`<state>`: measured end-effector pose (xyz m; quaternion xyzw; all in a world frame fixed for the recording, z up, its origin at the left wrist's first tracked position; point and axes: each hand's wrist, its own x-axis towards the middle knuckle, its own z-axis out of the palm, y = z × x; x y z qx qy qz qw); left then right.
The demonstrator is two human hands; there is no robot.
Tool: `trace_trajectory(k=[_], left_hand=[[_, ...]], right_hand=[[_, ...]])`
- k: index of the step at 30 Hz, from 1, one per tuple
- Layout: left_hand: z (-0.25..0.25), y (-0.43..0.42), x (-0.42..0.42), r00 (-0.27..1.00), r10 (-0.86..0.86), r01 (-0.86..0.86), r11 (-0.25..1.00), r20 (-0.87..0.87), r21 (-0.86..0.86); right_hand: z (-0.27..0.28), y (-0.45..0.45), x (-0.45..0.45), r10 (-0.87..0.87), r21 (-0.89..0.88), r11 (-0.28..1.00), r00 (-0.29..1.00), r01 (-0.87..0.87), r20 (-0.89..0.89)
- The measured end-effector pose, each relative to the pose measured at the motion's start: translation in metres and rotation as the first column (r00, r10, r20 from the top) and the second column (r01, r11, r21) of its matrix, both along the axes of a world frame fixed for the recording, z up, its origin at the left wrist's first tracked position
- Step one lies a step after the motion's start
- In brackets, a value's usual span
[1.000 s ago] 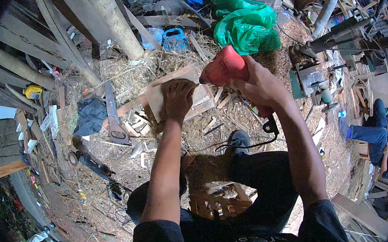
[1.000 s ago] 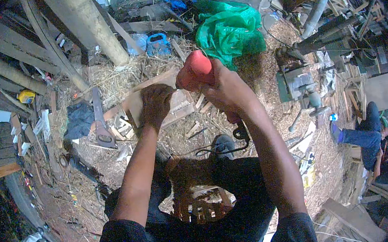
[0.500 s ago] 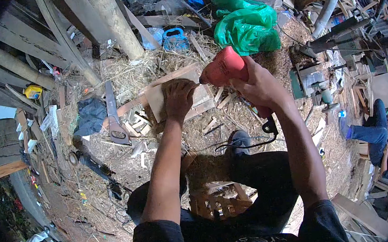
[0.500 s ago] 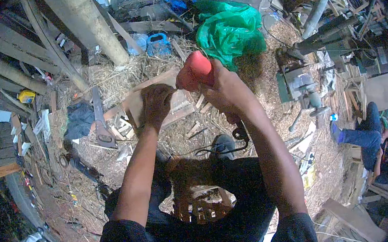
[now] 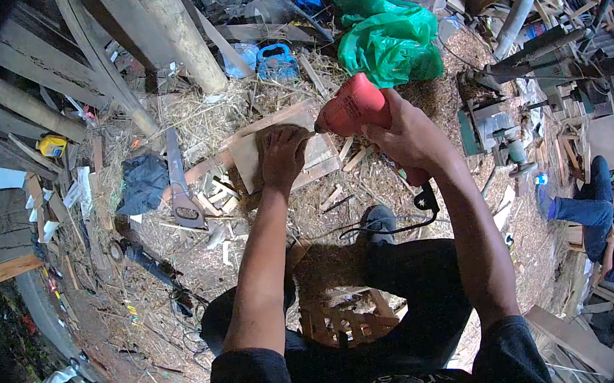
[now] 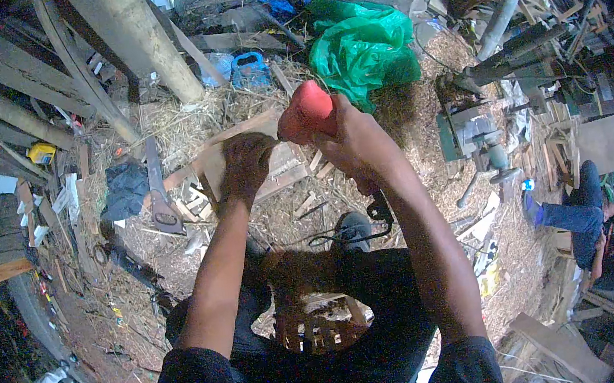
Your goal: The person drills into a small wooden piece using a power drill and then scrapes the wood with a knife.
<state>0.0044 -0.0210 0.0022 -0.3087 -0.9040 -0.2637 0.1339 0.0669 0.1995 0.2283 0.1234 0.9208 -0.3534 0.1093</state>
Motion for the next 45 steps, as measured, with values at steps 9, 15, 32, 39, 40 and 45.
trace_trajectory(k=[9,15,32,39,40,45], left_hand=[[0.0,0.0,-0.002,1.0,-0.022,0.022,1.0,-0.003,0.023],[0.003,0.0,-0.002,1.0,-0.025,0.025,0.999,0.007,0.033],[0.001,0.0,-0.002,0.999,-0.046,0.044,0.994,0.016,0.099],[-0.002,0.0,-0.001,1.0,-0.029,0.03,0.999,-0.01,0.033],[-0.001,0.0,-0.002,0.999,-0.035,0.036,0.999,-0.007,0.039],[0.006,0.001,0.0,0.999,-0.043,0.045,0.995,-0.029,0.085]], right_hand=[[-0.006,0.002,0.0,0.021,0.003,1.0,1.0,-0.021,-0.001],[-0.002,-0.003,0.001,0.009,-0.071,0.997,0.998,-0.013,-0.062],[-0.005,-0.004,0.002,0.0,0.013,1.0,1.0,0.0,0.002],[0.0,-0.006,0.001,0.005,-0.028,1.0,1.0,-0.006,-0.016],[-0.002,-0.005,0.001,0.017,-0.04,0.999,0.999,-0.018,-0.035],[-0.001,-0.007,0.002,-0.014,-0.015,1.0,1.0,0.014,-0.009]])
